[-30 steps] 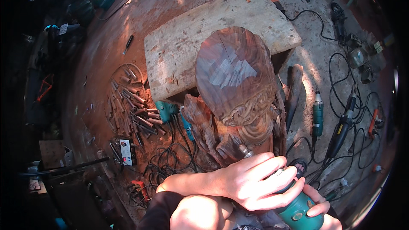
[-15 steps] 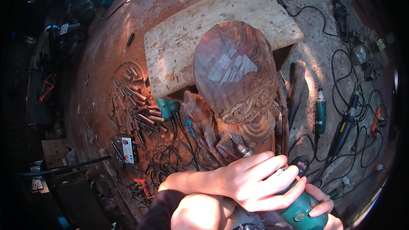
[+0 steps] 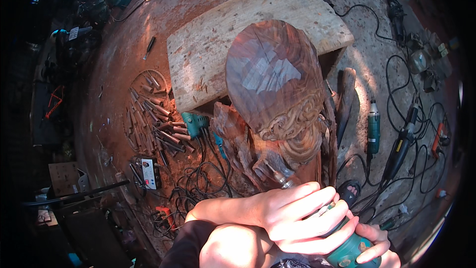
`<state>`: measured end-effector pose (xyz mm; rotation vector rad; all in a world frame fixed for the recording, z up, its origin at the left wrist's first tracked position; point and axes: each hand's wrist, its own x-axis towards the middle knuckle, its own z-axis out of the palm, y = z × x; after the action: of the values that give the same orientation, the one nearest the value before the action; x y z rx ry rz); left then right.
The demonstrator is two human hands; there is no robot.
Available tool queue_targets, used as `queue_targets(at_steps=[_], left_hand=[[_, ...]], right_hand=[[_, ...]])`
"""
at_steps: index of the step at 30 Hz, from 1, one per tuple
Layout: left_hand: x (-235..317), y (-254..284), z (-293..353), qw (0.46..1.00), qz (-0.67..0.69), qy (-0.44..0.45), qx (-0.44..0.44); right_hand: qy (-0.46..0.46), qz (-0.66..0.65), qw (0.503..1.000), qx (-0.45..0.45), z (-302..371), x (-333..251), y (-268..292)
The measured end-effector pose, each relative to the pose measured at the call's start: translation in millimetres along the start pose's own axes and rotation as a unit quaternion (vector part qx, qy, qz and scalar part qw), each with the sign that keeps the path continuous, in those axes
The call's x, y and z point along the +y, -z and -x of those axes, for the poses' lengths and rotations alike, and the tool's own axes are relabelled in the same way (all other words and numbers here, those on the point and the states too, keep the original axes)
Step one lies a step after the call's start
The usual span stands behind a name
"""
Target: The person uses a handheld rotary tool to carve and refine details on a wooden sculpture of a face. The person holds the tool with both hands and moves it across the surface of the sculpture, focusing on the facial features.
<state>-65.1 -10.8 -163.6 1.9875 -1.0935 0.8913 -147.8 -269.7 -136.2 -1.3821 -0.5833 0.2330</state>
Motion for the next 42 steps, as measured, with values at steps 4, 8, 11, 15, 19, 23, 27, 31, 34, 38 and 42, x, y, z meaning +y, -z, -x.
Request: queue_targets(at_steps=[4,8,11,15,19,23,27,31,34,38,42], left_hand=[[0,-1,1,1.0,0.017,0.005,-0.002],[2,-2,2,1.0,0.009,0.002,0.014],[-9,32,-7,0.99,0.051,-0.025,-0.131],[35,60,-30,0.954,0.007,0.173,-0.244],[60,46,-13,0.935,-0.12,0.255,-0.214],[46,57,-20,0.95,-0.069,0.235,-0.192],[40,70,-42,0.944,0.028,0.249,-0.216],[26,44,-7,0.979,0.058,0.145,-0.128],[26,57,-27,0.97,0.078,0.172,-0.151],[1,-9,-8,0.997,0.076,0.013,0.027],[-5,-16,-4,0.997,0.053,0.01,0.054]], right_hand=[[-0.068,0.06,0.994,-0.064,-5,-23,15],[-0.067,0.061,0.994,-0.069,-9,-24,14],[-0.063,0.061,0.994,-0.063,-11,-23,13],[-0.056,0.06,0.995,-0.051,-12,-25,11],[-0.047,0.052,0.997,-0.04,-13,-23,5],[-0.043,0.05,0.998,-0.021,-15,-25,5],[-0.046,0.034,0.998,-0.001,-15,-26,2],[-0.03,0.003,0.999,0.039,-13,-29,-4],[-0.011,-0.032,0.996,0.085,-18,-24,-13],[0.015,-0.064,0.987,0.149,-22,-15,-19],[0.02,-0.064,0.982,0.178,-24,-15,-21]])
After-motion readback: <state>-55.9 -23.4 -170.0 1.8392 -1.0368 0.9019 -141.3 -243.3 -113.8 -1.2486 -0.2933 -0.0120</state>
